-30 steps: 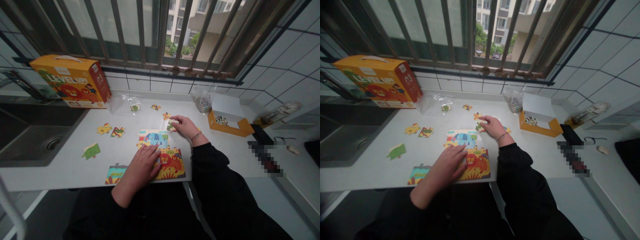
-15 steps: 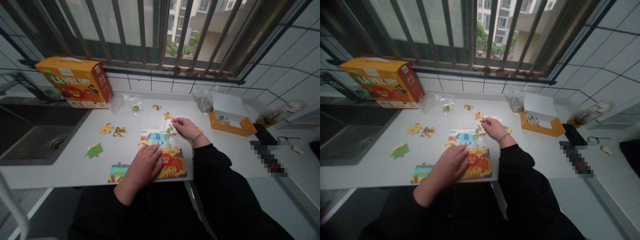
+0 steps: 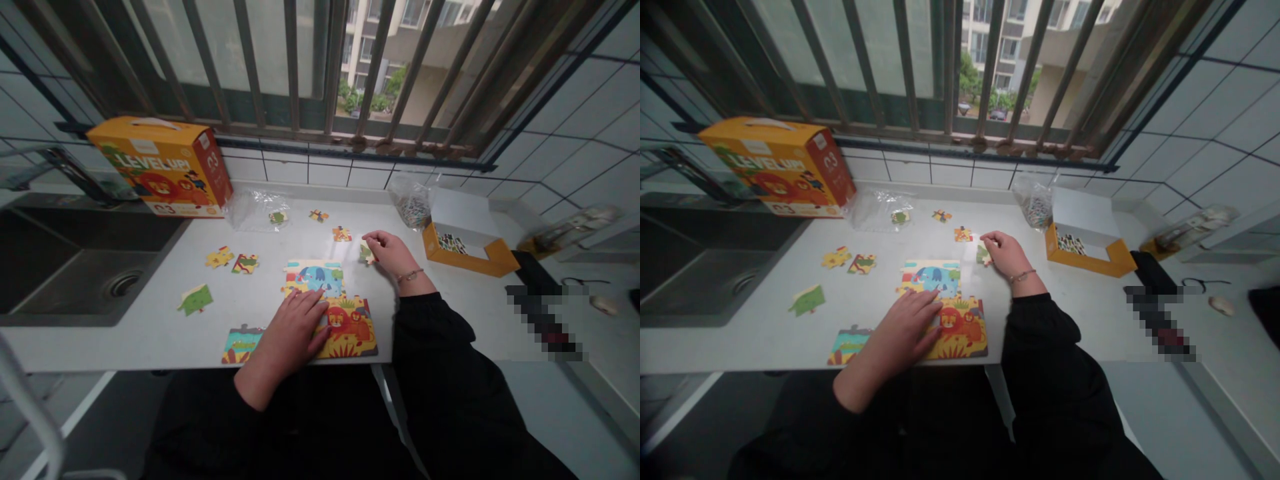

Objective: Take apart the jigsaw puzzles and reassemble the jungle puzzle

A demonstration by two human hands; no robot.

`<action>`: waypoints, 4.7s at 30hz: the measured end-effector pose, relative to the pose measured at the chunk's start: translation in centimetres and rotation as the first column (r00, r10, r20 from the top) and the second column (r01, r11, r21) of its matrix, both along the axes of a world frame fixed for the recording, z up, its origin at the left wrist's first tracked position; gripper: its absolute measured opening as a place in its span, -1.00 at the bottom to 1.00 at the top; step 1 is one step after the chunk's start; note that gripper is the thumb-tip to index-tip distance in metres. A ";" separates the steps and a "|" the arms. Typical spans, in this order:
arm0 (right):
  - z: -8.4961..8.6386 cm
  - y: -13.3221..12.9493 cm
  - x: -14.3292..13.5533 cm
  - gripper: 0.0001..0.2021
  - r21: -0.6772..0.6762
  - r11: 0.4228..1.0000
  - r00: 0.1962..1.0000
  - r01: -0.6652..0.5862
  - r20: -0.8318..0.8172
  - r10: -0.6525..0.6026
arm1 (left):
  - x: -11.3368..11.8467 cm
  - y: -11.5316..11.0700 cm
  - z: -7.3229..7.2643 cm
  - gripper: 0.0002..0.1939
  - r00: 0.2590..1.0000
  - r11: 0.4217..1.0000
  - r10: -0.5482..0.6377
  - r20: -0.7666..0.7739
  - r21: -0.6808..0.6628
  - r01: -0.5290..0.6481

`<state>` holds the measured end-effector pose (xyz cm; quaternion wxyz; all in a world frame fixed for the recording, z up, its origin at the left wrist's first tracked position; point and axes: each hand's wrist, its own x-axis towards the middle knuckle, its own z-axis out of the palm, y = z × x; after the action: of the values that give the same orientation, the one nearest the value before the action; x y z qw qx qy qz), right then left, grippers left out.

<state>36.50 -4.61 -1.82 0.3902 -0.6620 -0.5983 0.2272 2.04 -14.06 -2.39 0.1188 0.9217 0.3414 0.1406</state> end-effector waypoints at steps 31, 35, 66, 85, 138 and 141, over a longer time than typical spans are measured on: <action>0.3 -1.6 3.3 -0.57 0.056 0.959 0.960 0.279 -0.050 -0.276 | -1.2 -5.7 -2.3 -0.65 0.969 0.974 -0.154 0.195 0.194 0.116; 0.5 -2.7 5.3 -0.53 0.107 0.885 0.891 0.454 -0.051 -0.451 | -1.7 -5.8 -2.1 -0.58 0.966 0.977 -0.155 0.205 0.176 0.119; -1.2 -4.3 2.1 -0.66 -0.027 0.998 0.964 0.060 0.261 -0.051 | 2.4 -5.1 -2.2 -0.41 0.987 0.982 -0.157 -0.042 0.096 0.161; -1.5 -4.3 2.3 -0.75 -0.063 0.997 0.961 -0.036 0.272 0.052 | -5.3 4.1 3.5 -0.55 0.803 0.814 0.575 -0.156 0.202 -0.544; -0.2 -4.3 1.2 -0.65 0.001 1.000 0.954 -0.011 0.301 0.010 | -1.4 3.0 3.0 -0.59 0.979 0.929 0.030 0.201 -0.367 0.047; -0.4 -4.3 1.4 -0.64 0.000 1.000 0.956 -0.019 0.294 0.018 | -0.5 2.1 1.5 -0.58 0.983 0.929 -0.033 0.179 -0.356 0.096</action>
<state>37.87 -8.88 -2.19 0.2957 -0.6820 -0.6564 0.1289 1.58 -11.98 -0.93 0.3204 0.8792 0.3195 0.1489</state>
